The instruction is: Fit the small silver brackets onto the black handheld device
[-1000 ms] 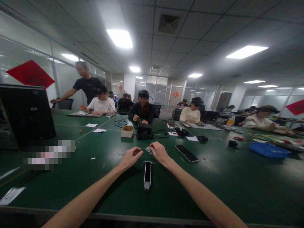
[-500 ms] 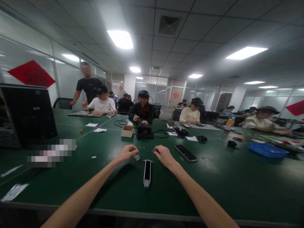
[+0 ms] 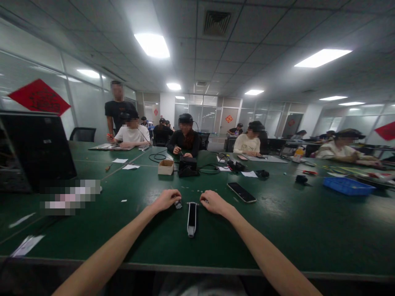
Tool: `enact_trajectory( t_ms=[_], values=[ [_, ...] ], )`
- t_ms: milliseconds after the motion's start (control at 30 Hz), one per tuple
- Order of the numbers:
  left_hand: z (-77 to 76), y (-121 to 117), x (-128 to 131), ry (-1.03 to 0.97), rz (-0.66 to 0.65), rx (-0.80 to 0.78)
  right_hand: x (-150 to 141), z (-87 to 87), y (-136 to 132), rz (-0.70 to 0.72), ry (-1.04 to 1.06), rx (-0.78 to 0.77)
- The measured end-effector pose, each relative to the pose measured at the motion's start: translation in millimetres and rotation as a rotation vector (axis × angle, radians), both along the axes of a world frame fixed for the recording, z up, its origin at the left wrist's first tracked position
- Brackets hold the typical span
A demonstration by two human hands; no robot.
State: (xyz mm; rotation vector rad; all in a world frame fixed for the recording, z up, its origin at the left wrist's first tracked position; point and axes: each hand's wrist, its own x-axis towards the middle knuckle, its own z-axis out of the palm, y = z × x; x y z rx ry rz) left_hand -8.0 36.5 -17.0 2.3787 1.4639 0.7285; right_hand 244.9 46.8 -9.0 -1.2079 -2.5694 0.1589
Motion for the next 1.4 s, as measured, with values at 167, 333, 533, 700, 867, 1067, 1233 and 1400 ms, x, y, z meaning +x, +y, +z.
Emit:
enact_trajectory(
  t_ms=[167,333,533,700,867,1067,1233,1400],
  values=[
    [1.2,-5,2,0.099,0.019,-0.038,0,4.1,-5,0.114,-0.051,0.034],
    [3.0,-8,4,0.163,0.022,-0.046,-4,8.2,-10,0.101,-0.071,0.029],
    [7.5,-13,10,0.167,-0.083,-0.041,-5,10.1,-13,0.071,-0.041,0.017],
    [10.7,-17,12,0.163,-0.136,-0.055,-4,7.0,-11,0.071,-0.042,0.002],
    [14.8,-24,16,0.137,-0.151,-0.067,-4,2.6,-11,0.072,0.003,-0.021],
    [16.7,-27,20,0.135,-0.092,-0.081,-6,1.2,-9,0.086,-0.044,0.001],
    [16.9,-27,23,0.137,-0.039,-0.086,2,14.1,-10,0.028,-0.105,0.101],
    [15.7,-29,24,0.168,-0.051,-0.035,10,18.9,-10,-0.141,-0.136,0.068]
  ],
)
